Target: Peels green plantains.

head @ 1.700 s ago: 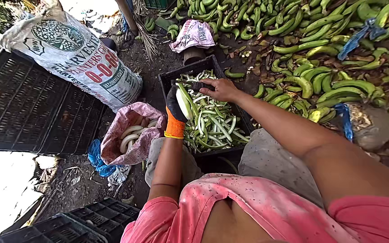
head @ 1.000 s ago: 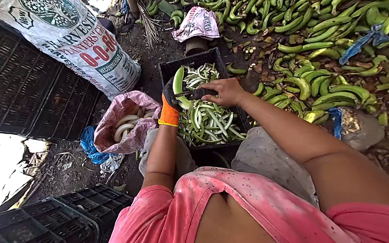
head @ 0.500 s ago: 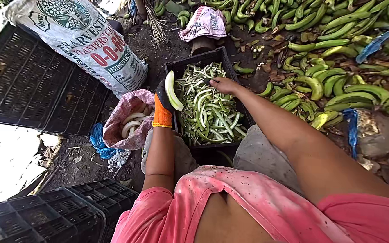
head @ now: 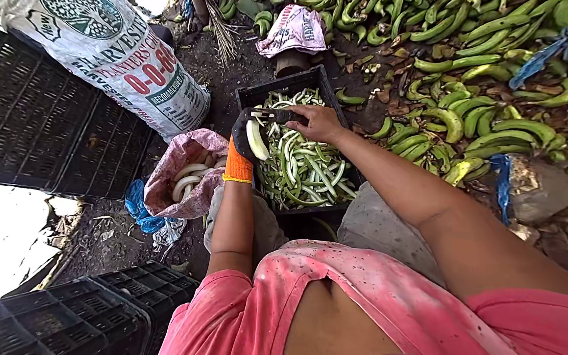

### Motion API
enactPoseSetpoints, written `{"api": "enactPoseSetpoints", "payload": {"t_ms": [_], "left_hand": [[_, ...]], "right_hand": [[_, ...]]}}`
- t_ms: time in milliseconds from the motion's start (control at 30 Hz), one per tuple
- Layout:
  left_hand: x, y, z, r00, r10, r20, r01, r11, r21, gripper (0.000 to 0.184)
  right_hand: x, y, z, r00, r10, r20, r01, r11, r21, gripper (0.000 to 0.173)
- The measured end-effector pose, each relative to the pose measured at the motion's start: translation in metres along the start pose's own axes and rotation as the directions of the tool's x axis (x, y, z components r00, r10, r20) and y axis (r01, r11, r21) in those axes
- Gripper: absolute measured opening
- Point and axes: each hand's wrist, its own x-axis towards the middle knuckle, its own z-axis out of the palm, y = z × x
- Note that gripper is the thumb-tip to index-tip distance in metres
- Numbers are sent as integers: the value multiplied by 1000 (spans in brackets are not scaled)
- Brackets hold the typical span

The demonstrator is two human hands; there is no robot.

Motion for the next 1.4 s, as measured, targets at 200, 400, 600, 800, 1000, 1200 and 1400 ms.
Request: {"api": "enactPoseSetpoints", "payload": {"t_ms": [200,400,600,800,1000,1200,1400], "left_hand": [[2,37,-45,922,107,-372,164,763,626,41],[-14,70,-116,749,187,-636,637,59,768,49],[8,37,-65,893,-35,-449,449,4,893,45],[19,-15,-5,913,-369,-172,195,28,980,44],[-6,-21,3,942,-335,-23,33,24,999,41],[25,-13,-5,893,-425,-144,136,-50,989,43],[39,-48,-9,855,-486,-183,166,-79,983,48]], "right_hand": [[-2,27,-41,902,383,201,-352,920,-171,57],[-14,60,-55,615,580,534,-478,813,-333,63],[-12,93,-30,455,727,515,-652,665,-364,68],[9,84,8,384,843,378,-690,533,-489,48],[26,100,85,507,811,292,-511,556,-656,31],[22,122,66,639,621,454,-279,737,-616,41],[0,112,58,679,198,707,234,855,-464,34]]}}
